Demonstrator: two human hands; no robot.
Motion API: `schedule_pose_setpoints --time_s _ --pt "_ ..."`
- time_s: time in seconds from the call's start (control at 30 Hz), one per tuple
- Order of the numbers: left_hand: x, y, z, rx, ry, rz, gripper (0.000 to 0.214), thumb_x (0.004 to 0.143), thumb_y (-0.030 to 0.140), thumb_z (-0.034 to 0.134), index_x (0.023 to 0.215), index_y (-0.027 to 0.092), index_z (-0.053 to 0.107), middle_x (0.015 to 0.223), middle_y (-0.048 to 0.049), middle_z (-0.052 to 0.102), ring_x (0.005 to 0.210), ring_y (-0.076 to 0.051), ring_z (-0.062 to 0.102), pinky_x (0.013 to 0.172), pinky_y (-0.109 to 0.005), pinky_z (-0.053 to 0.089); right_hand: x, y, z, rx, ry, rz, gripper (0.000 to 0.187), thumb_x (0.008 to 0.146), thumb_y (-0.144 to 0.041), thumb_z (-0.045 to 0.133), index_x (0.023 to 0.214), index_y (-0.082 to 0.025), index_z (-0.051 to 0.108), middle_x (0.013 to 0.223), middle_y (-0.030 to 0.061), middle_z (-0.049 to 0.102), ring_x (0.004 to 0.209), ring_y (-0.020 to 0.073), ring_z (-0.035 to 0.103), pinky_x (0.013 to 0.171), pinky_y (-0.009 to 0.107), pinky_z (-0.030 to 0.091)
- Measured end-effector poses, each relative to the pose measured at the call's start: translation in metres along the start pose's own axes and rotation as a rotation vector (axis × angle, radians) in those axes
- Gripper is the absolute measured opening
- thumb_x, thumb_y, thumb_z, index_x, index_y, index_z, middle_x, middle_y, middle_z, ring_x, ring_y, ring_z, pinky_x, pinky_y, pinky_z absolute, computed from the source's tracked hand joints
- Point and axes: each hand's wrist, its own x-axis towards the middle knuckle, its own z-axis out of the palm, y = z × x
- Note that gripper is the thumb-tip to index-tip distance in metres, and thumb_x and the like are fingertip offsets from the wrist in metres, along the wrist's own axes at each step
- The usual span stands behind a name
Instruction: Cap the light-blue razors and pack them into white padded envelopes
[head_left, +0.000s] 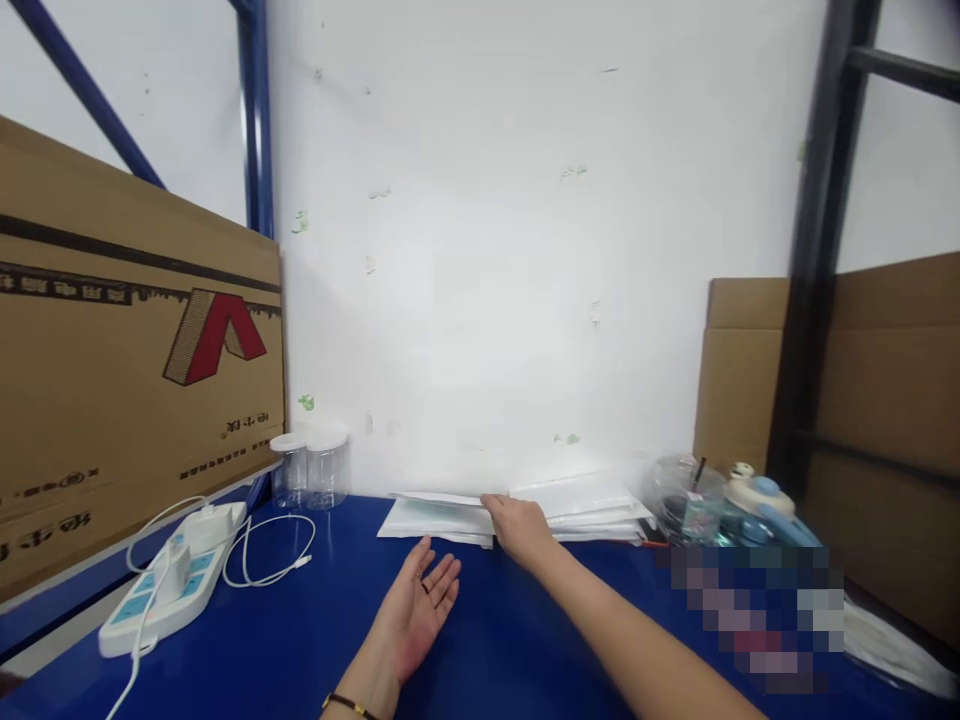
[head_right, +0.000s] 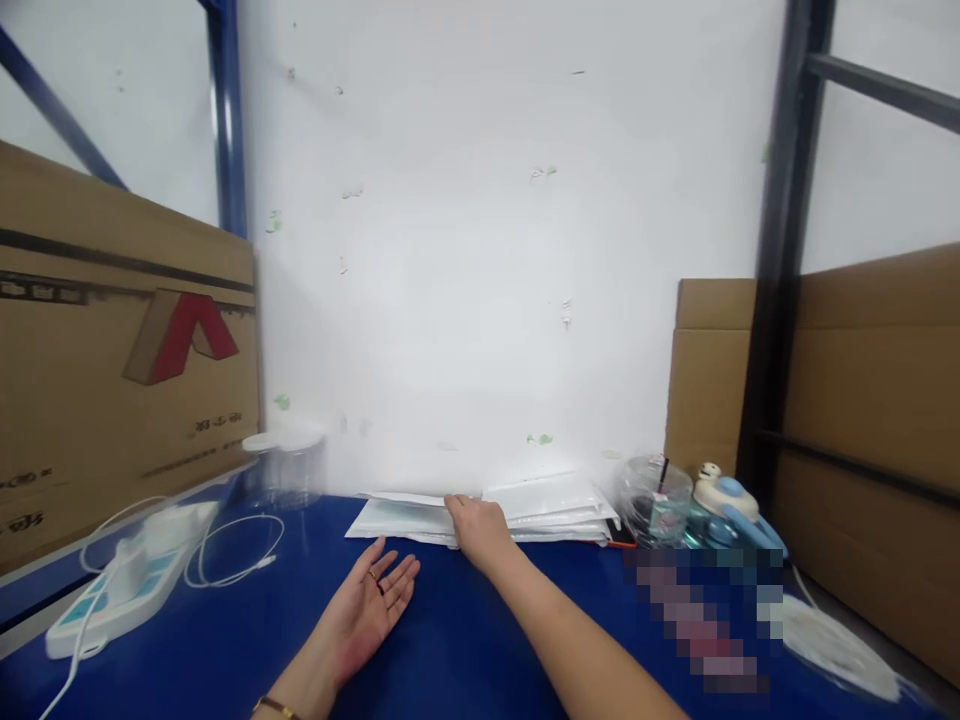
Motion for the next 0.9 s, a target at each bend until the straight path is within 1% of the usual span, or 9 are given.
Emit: schedule_pose_setpoints --time_s 0.07,0.17,0.3,0.37,0.43,0.53,0.6,0.7,0.9 --pt "-0.002 -0.004 0.003 0.038 -0.002 0.022 0.049 0.076 0.039 0.068 0.115 0.02 0.044 0.107 -0.0117 0.059 0.09 -0.019 0.064 0.074 -0.029 0.052 -0.026 0.001 -0.012 0.075 0.04 -0.038 0.04 0.086 -0.01 0.038 0.121 -0.023 0.052 0.111 0.0086 0.066 0.095 0.0213 0.064 0.079 0.029 0.047" --pt "-0.001 -0.01 0.006 0.06 -0.01 0.1 0.039 0.08 0.038 0.064 0.114 0.025 0.049 0.102 -0.0063 0.06 0.085 -0.017 0.064 0.075 -0.029 0.051 -0.075 0.005 -0.028 0.286 0.081 -0.263 0.041 0.088 -0.011 0.038 0.124 -0.024 0.052 0.119 0.0057 0.063 0.105 0.0182 0.06 0.087 0.027 0.046" --pt "0.005 -0.018 0.018 -0.019 -0.003 0.242 0.024 0.082 0.02 0.062 0.105 0.022 0.055 0.096 -0.0038 0.064 0.085 -0.016 0.065 0.075 -0.026 0.052 -0.123 0.014 -0.037 0.397 -0.043 -0.407 0.041 0.09 -0.013 0.036 0.124 -0.027 0.054 0.122 0.0033 0.062 0.11 0.0158 0.058 0.092 0.027 0.044" --pt "0.008 -0.02 0.03 -0.044 -0.025 0.319 0.022 0.081 0.014 0.063 0.101 0.02 0.056 0.094 -0.0038 0.065 0.086 -0.014 0.065 0.075 -0.023 0.051 -0.134 0.024 -0.037 0.407 -0.103 -0.343 0.043 0.087 -0.01 0.038 0.122 -0.028 0.056 0.118 0.0026 0.064 0.108 0.0164 0.059 0.092 0.028 0.044" --pt "0.01 -0.022 0.045 -0.044 -0.08 0.383 0.023 0.079 0.012 0.064 0.099 0.02 0.057 0.093 -0.003 0.066 0.086 -0.014 0.065 0.076 -0.023 0.051 -0.139 0.039 -0.036 0.427 -0.154 -0.188 0.048 0.081 -0.011 0.047 0.127 -0.028 0.052 0.123 0.0042 0.06 0.113 0.0194 0.056 0.096 0.032 0.042" --pt "0.01 -0.025 0.068 -0.01 -0.189 0.471 0.028 0.076 0.011 0.067 0.101 0.021 0.057 0.095 -0.002 0.066 0.091 -0.014 0.064 0.081 -0.024 0.051 -0.142 0.065 -0.032 0.509 -0.265 0.092 0.084 0.066 -0.029 0.071 0.14 -0.022 0.033 0.142 0.0119 0.04 0.129 0.0277 0.038 0.106 0.039 0.031" --pt "0.009 -0.027 0.081 0.028 -0.237 0.51 0.029 0.074 0.012 0.07 0.099 0.02 0.058 0.098 -0.0028 0.066 0.096 -0.014 0.062 0.085 -0.024 0.049 -0.144 0.079 -0.027 0.583 -0.349 0.193 0.106 0.055 -0.041 0.078 0.143 -0.019 0.025 0.147 0.0144 0.029 0.134 0.0303 0.029 0.11 0.042 0.024" --pt "0.006 -0.03 0.092 0.072 -0.246 0.515 0.029 0.073 0.018 0.072 0.099 0.019 0.059 0.104 -0.0041 0.065 0.103 -0.015 0.059 0.091 -0.026 0.046 -0.143 0.089 -0.014 0.657 -0.388 0.218 0.117 0.048 -0.049 0.08 0.144 -0.017 0.022 0.149 0.0139 0.025 0.135 0.0307 0.024 0.112 0.041 0.02" --pt "0.006 -0.028 0.096 0.18 -0.281 0.56 0.039 0.072 0.028 0.072 0.107 0.025 0.056 0.112 -0.0024 0.061 0.11 -0.017 0.055 0.092 -0.031 0.045 -0.133 0.082 0.008 0.658 -0.282 0.18 0.119 0.043 -0.051 0.083 0.143 -0.02 0.026 0.145 0.0125 0.033 0.131 0.0353 0.03 0.108 0.045 0.024"
